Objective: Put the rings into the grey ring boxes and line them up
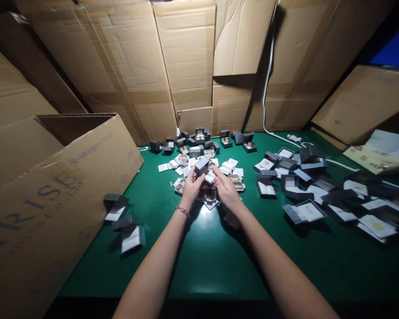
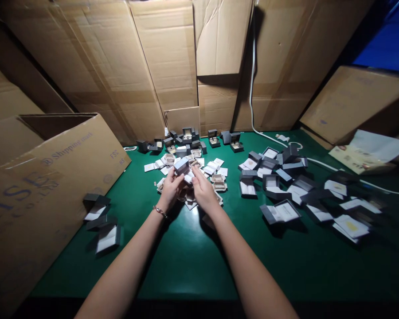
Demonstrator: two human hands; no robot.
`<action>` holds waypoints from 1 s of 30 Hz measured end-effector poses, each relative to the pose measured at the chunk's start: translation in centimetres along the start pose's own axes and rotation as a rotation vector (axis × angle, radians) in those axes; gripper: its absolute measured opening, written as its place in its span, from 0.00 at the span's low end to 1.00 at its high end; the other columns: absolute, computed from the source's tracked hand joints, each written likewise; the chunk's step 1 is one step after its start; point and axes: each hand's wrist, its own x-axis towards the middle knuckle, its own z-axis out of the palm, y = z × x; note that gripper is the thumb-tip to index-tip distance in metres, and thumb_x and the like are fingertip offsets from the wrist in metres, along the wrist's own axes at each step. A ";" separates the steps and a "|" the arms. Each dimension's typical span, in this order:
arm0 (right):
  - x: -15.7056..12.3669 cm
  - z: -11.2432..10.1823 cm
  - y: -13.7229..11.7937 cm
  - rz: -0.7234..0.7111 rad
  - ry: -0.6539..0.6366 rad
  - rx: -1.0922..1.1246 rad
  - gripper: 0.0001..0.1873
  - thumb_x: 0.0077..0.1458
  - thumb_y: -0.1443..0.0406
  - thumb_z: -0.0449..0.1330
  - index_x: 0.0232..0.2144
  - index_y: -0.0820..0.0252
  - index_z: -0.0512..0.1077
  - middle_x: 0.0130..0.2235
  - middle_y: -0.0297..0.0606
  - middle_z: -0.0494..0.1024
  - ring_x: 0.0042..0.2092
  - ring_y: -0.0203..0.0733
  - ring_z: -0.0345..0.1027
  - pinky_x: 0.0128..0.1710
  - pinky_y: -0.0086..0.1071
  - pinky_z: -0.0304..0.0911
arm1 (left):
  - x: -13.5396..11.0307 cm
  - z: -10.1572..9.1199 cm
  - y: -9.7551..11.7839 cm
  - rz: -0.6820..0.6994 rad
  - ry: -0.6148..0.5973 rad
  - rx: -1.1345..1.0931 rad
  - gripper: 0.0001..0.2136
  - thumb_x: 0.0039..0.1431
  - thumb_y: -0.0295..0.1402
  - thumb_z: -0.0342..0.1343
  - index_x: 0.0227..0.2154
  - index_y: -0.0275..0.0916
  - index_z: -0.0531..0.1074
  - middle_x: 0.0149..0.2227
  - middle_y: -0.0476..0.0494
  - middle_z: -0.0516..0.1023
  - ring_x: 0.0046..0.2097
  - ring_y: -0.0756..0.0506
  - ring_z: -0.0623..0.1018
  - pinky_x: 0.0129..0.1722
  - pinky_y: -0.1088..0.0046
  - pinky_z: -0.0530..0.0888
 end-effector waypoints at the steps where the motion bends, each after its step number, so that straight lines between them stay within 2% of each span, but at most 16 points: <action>1: 0.0 0.0 0.0 0.037 0.011 0.037 0.23 0.58 0.58 0.51 0.52 0.58 0.71 0.57 0.42 0.70 0.60 0.45 0.61 0.62 0.46 0.54 | -0.1 0.0 0.2 -0.015 -0.017 -0.008 0.29 0.49 0.36 0.62 0.56 0.40 0.64 0.52 0.38 0.74 0.44 0.44 0.77 0.44 0.68 0.75; 5: 0.3 -0.4 -0.3 0.168 0.060 0.150 0.20 0.54 0.57 0.56 0.45 0.58 0.76 0.49 0.41 0.78 0.53 0.47 0.70 0.56 0.46 0.62 | -0.4 0.1 1.0 -0.118 -0.125 -0.035 0.37 0.43 0.33 0.67 0.58 0.43 0.60 0.50 0.39 0.75 0.46 0.43 0.77 0.46 0.66 0.74; 10: 0.5 -1.0 -0.6 0.266 0.059 0.278 0.18 0.45 0.56 0.63 0.37 0.60 0.79 0.43 0.42 0.81 0.47 0.50 0.74 0.51 0.46 0.67 | -0.6 0.2 1.4 -0.167 -0.179 -0.075 0.41 0.41 0.31 0.68 0.60 0.43 0.58 0.49 0.38 0.76 0.46 0.43 0.78 0.48 0.65 0.74; 14: 0.7 -1.1 -0.6 0.262 0.069 0.292 0.17 0.41 0.55 0.65 0.34 0.59 0.79 0.40 0.41 0.82 0.43 0.48 0.75 0.46 0.44 0.70 | -0.6 0.2 1.2 -0.207 -0.152 -0.039 0.43 0.43 0.31 0.67 0.63 0.42 0.53 0.48 0.36 0.77 0.44 0.43 0.78 0.47 0.63 0.74; 18: 0.9 -1.7 -0.5 0.278 0.004 0.279 0.18 0.38 0.54 0.67 0.32 0.59 0.80 0.32 0.39 0.82 0.34 0.44 0.76 0.34 0.37 0.72 | -0.5 0.0 0.8 -0.175 -0.090 -0.022 0.46 0.43 0.30 0.67 0.64 0.43 0.50 0.54 0.35 0.72 0.52 0.42 0.75 0.51 0.64 0.72; 20: 1.0 -2.1 -0.4 0.298 -0.041 0.285 0.20 0.38 0.54 0.67 0.32 0.61 0.79 0.28 0.37 0.81 0.29 0.41 0.74 0.30 0.34 0.71 | -0.4 -0.1 0.7 -0.163 -0.102 -0.018 0.46 0.43 0.30 0.66 0.65 0.43 0.49 0.56 0.35 0.70 0.54 0.42 0.73 0.52 0.64 0.71; 23: 1.1 -2.4 -0.3 0.335 -0.075 0.280 0.22 0.38 0.54 0.66 0.35 0.61 0.79 0.23 0.34 0.78 0.25 0.39 0.71 0.26 0.32 0.68 | -0.4 -0.1 0.9 -0.179 -0.126 -0.029 0.45 0.44 0.29 0.65 0.65 0.44 0.49 0.55 0.36 0.72 0.52 0.42 0.75 0.52 0.64 0.72; 26: 1.1 -2.3 -0.2 0.333 -0.062 0.264 0.22 0.39 0.54 0.66 0.36 0.61 0.78 0.25 0.36 0.78 0.27 0.40 0.72 0.28 0.34 0.69 | -0.5 0.1 1.3 -0.200 -0.128 -0.092 0.41 0.47 0.29 0.63 0.64 0.46 0.51 0.53 0.39 0.74 0.49 0.43 0.76 0.50 0.65 0.73; 30: 1.1 -2.2 -0.4 0.282 0.010 0.241 0.19 0.39 0.54 0.65 0.32 0.60 0.78 0.38 0.41 0.80 0.35 0.44 0.74 0.34 0.38 0.72 | -0.7 0.3 1.8 -0.245 -0.114 -0.115 0.40 0.49 0.29 0.61 0.64 0.45 0.52 0.50 0.41 0.75 0.47 0.45 0.77 0.47 0.68 0.74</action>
